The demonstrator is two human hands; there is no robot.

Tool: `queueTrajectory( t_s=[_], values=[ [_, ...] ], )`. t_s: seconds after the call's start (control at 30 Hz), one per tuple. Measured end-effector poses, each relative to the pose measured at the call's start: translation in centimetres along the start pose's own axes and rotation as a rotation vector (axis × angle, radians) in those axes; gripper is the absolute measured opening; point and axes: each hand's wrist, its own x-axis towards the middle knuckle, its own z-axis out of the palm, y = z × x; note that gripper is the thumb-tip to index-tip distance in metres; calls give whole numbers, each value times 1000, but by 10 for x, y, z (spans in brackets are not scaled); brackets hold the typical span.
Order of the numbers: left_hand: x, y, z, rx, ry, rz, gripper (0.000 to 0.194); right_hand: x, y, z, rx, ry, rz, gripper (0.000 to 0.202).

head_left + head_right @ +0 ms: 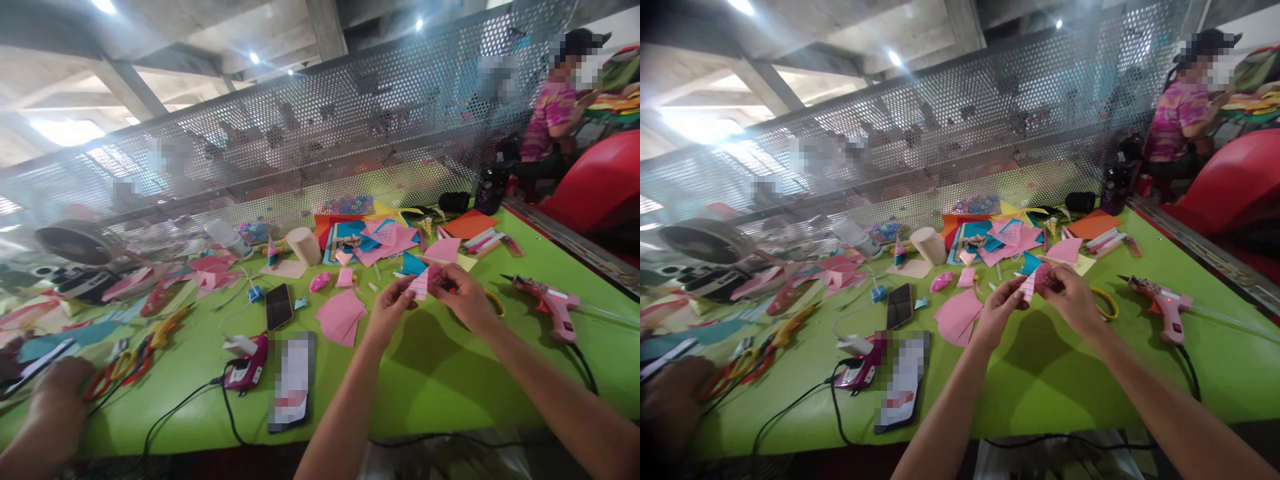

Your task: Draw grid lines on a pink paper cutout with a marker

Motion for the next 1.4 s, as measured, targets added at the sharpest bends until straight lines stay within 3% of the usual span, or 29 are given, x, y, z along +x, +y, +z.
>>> queueTrajectory(
  t_s=[0.2,0.53,0.83,1.4],
  values=[
    [4,-8,1,129,-52,51,66,-2,0,3,38,-63,-62,5],
    [5,-8,3,125,31,39,60,-3,-9,1,-24,-178,-157,11],
    [5,-19,6,171,-24,70,59,-5,-2,4,-34,-13,-115,10],
    [-4,-14,14,201,13,25,65,-5,-6,2,-62,33,-211,10]
  ],
)
